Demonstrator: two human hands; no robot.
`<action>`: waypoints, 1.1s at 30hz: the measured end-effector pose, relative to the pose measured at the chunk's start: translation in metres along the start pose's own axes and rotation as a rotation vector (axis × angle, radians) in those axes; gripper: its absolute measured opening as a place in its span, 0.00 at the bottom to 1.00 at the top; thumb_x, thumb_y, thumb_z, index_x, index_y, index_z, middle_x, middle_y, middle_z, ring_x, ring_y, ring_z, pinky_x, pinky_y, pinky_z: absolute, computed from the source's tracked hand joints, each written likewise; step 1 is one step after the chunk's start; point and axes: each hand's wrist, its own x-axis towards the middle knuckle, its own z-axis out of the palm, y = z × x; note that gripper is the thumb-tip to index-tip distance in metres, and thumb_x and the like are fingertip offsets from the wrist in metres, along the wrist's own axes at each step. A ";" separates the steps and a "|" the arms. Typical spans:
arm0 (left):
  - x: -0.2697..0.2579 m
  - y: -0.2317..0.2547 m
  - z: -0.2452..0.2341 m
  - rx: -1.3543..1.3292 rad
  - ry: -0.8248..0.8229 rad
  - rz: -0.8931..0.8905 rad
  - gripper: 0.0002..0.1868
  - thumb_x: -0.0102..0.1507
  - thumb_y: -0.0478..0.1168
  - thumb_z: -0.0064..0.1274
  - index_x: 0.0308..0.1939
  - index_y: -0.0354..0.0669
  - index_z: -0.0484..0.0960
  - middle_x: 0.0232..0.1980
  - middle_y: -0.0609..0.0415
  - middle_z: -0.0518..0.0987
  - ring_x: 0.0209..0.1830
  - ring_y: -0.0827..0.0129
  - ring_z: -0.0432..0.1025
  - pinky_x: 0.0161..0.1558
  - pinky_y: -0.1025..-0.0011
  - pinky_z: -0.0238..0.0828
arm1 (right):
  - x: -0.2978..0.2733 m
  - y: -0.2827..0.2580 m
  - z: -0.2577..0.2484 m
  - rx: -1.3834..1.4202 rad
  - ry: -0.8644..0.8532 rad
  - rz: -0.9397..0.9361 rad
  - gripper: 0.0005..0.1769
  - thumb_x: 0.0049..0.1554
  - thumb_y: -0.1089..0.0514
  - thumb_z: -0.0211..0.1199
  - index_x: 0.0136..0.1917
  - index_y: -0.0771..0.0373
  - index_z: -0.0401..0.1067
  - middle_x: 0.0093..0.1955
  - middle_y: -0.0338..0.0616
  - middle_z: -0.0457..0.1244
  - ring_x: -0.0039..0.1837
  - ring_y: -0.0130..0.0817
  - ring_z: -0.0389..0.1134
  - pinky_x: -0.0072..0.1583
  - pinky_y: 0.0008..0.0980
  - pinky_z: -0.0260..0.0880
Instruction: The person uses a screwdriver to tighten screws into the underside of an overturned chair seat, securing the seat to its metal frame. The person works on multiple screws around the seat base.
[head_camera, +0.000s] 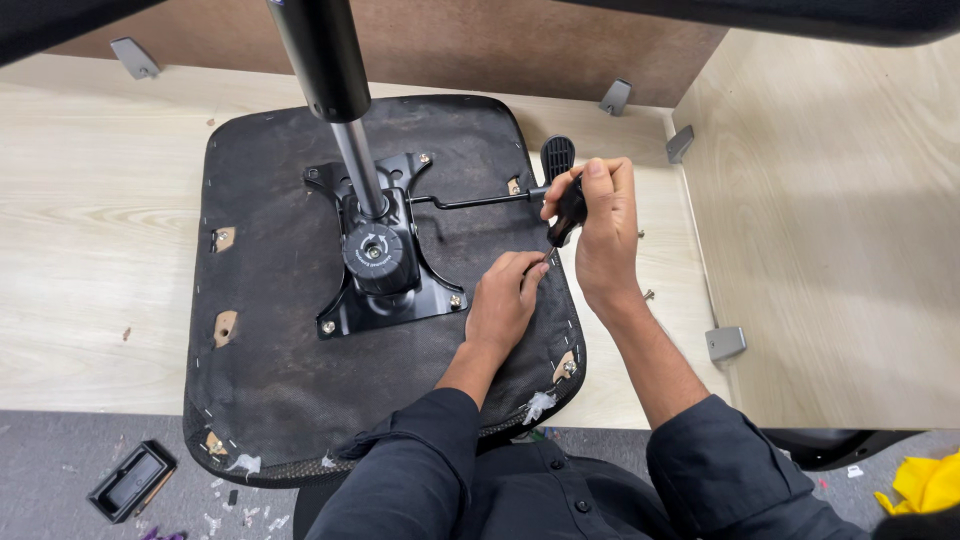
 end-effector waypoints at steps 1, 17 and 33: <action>0.001 0.001 -0.001 -0.011 -0.023 -0.040 0.12 0.67 0.44 0.53 0.51 0.43 0.83 0.49 0.49 0.82 0.45 0.56 0.79 0.47 0.62 0.75 | 0.000 -0.002 0.000 -0.017 0.018 0.001 0.17 0.72 0.45 0.42 0.51 0.59 0.57 0.44 0.43 0.64 0.43 0.26 0.67 0.45 0.25 0.70; 0.012 -0.002 -0.011 -0.044 -0.145 -0.064 0.11 0.69 0.43 0.49 0.51 0.47 0.82 0.47 0.51 0.82 0.38 0.57 0.80 0.42 0.61 0.74 | -0.002 -0.003 0.013 -0.016 0.162 0.030 0.14 0.71 0.46 0.47 0.53 0.58 0.53 0.42 0.43 0.63 0.43 0.27 0.65 0.45 0.25 0.67; 0.010 0.011 -0.014 -0.076 -0.174 -0.143 0.13 0.68 0.45 0.50 0.55 0.53 0.82 0.43 0.56 0.83 0.31 0.70 0.80 0.40 0.67 0.75 | 0.006 0.010 -0.004 0.109 0.089 0.028 0.16 0.71 0.44 0.46 0.56 0.59 0.56 0.40 0.44 0.60 0.41 0.30 0.62 0.48 0.29 0.68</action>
